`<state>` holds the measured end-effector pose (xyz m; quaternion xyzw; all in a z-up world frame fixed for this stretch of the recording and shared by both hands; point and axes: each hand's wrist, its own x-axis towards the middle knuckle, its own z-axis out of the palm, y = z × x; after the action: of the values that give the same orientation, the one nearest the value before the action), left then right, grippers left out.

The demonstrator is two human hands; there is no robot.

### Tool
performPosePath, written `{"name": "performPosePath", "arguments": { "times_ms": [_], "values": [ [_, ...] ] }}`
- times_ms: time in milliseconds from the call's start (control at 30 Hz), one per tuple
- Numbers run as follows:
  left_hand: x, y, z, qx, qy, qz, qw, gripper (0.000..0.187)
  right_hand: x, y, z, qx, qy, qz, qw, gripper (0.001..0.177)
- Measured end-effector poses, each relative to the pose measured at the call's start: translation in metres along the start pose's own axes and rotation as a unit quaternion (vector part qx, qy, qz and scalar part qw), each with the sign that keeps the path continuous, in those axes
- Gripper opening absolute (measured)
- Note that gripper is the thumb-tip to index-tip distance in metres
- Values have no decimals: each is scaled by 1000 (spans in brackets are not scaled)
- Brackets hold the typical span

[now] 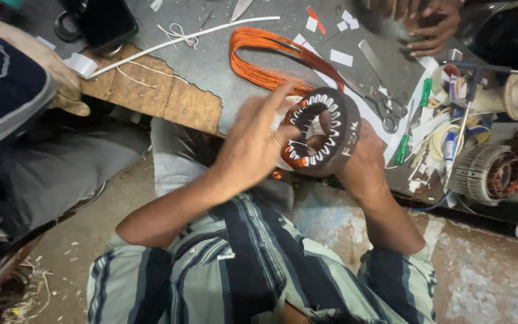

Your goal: The person winds orange copper wire around a motor stator core, using pliers to cut the wire and inserting small white insulating pieces between windings. The person continues to wrap and adjust the wire around the stator throughout the clip.

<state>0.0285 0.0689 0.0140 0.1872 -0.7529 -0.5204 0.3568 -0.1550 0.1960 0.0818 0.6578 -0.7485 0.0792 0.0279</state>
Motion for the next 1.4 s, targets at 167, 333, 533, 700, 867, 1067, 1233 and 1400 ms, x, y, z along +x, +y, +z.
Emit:
{"name": "performPosePath", "arguments": {
  "times_ms": [167,333,533,700,867,1067,1233,1400],
  "values": [
    [-11,41,14,-80,-62,114,988,96,3,-3,-8,-13,-34,-12,999,39],
    [6,28,-6,-172,-205,-11,963,92,-11,-1,-15,36,-30,-15,999,32],
    [25,29,-33,-186,-241,-2,952,96,-42,8,-6,142,23,61,988,47],
    [5,86,4,152,-43,215,964,71,-87,32,24,289,114,135,941,26],
    [14,60,95,220,-168,195,941,47,-131,45,66,362,160,271,878,19],
    [14,5,116,322,-175,155,917,21,-178,44,106,692,213,335,603,12],
    [13,7,113,333,-152,172,915,21,-196,17,143,917,261,244,179,22],
    [19,28,117,380,-152,224,885,26,-198,11,159,935,261,159,178,27]
  ]
}}
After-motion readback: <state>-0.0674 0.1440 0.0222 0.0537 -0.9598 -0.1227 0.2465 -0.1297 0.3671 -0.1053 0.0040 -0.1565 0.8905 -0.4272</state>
